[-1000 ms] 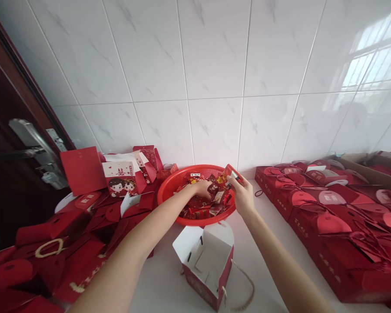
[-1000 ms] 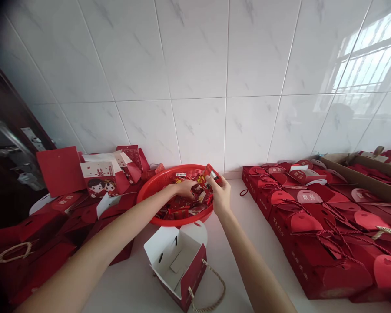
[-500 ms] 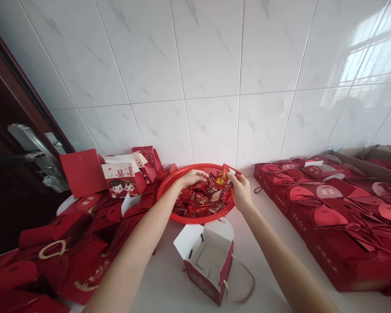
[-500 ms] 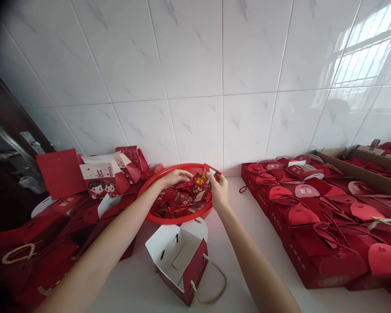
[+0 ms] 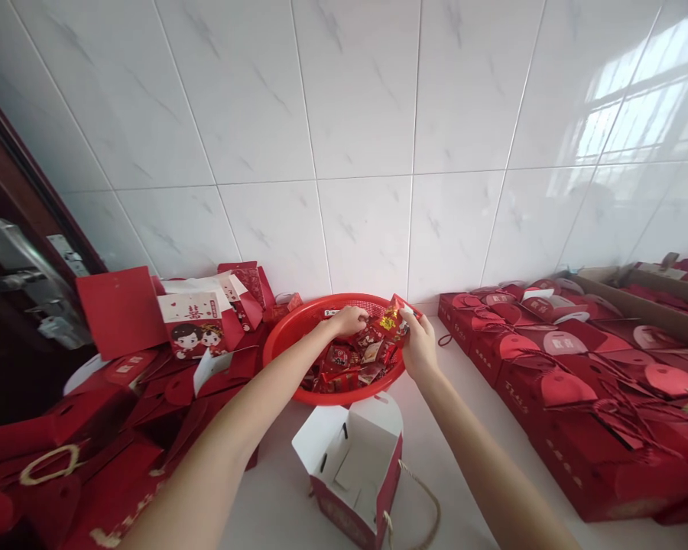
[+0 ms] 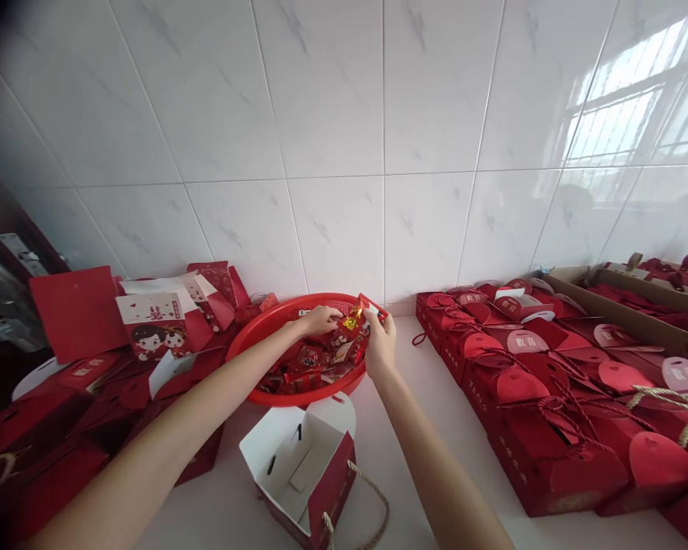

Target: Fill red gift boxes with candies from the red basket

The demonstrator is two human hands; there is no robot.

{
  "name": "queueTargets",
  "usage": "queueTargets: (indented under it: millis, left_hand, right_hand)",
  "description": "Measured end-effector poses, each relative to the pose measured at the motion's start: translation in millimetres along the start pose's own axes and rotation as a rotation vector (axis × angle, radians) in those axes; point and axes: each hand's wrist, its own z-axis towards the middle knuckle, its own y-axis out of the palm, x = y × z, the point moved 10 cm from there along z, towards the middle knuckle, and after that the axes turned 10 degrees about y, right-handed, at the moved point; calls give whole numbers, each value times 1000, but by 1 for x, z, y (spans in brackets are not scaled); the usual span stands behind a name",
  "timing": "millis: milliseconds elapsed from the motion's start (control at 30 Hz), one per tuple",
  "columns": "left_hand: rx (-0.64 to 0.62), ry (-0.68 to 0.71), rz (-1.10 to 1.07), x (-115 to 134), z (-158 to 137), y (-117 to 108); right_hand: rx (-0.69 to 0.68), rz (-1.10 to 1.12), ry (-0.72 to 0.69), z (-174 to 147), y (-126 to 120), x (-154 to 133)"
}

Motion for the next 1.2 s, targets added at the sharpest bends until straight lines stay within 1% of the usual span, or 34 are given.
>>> queueTargets:
  millis: [100, 200, 333, 433, 500, 600, 733, 833, 900, 1000, 1067, 1200]
  left_hand:
    - [-14, 9, 20, 4, 13, 13]
    - [-34, -13, 41, 0, 15, 21]
    - [-89, -50, 42, -8, 10, 26]
    - [-137, -65, 6, -6, 8, 24]
    - [-145, -69, -42, -2, 5, 18]
    - [-121, -58, -136, 7, 0, 2]
    - [-14, -19, -288, 22, -10, -26]
    - [88, -2, -468, 34, -23, -41]
    - [129, 14, -587, 43, -33, -46]
    - [163, 51, -679, 56, -47, -50]
    - [198, 75, -707, 62, -55, -54]
    - [252, 103, -720, 67, -66, -59]
  right_hand:
    - [25, 12, -11, 0, -1, -1]
    - [47, 63, 1, -1, -2, 0]
    - [27, 87, 15, -4, 0, 1]
    - [27, 68, 9, -4, 0, 0]
    - [40, 66, 8, -3, -2, 0]
    - [40, 58, 4, -2, -2, 1]
    - [8, 30, 2, -1, 0, 1]
    - [-27, -16, 0, -1, 4, 1]
    - [-50, -62, -1, -2, 7, -1]
    - [-102, -128, 0, -5, 15, -2]
    - [-124, -168, 4, -7, 19, -2]
    - [-126, -242, -22, -7, 20, -2]
